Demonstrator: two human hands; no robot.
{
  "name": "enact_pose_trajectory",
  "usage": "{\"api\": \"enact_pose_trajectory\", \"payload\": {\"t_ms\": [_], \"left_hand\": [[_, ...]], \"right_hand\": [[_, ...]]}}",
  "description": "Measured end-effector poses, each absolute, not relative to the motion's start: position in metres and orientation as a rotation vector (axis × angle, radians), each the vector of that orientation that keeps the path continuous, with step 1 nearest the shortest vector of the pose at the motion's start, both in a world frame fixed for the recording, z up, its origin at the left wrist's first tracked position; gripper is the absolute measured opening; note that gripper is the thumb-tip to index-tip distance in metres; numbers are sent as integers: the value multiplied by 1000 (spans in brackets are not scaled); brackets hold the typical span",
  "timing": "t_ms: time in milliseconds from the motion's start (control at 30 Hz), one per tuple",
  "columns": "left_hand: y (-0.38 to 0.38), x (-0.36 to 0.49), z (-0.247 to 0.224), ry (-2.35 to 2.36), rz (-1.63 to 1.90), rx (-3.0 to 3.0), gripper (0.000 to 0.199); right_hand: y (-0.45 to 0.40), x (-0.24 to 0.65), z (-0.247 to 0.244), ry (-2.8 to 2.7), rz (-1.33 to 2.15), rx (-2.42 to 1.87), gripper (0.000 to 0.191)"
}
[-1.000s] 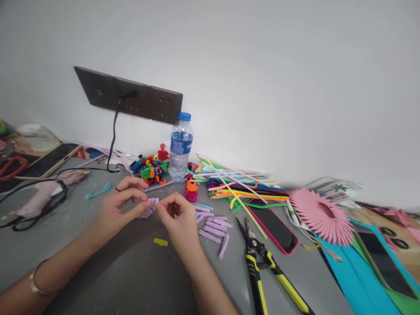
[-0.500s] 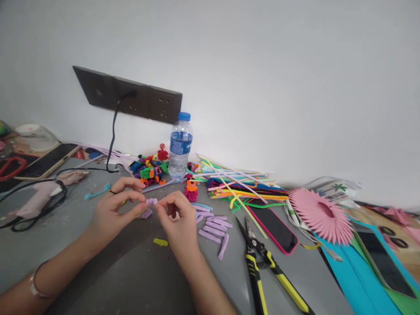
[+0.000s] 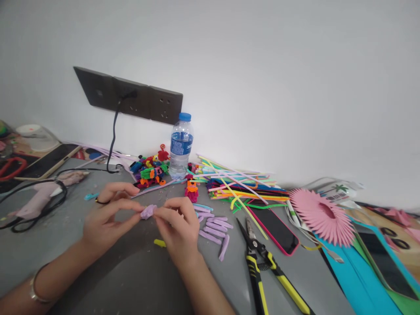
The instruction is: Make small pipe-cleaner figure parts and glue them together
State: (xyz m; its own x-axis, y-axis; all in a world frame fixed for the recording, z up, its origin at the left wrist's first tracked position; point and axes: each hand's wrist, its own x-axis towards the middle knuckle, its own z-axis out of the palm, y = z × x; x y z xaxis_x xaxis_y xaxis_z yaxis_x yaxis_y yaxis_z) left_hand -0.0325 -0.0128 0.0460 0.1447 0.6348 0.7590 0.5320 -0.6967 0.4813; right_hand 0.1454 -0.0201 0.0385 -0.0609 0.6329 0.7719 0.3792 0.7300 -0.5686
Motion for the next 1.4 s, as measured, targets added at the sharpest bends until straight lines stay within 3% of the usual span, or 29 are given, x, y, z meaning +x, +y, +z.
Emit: {"api": "enact_pose_trajectory", "payload": {"t_ms": [1400], "left_hand": [[-16,-31,47,1171,1627,2308,14]], "right_hand": [[-22,145,41,-1667,157,-811,22]]}}
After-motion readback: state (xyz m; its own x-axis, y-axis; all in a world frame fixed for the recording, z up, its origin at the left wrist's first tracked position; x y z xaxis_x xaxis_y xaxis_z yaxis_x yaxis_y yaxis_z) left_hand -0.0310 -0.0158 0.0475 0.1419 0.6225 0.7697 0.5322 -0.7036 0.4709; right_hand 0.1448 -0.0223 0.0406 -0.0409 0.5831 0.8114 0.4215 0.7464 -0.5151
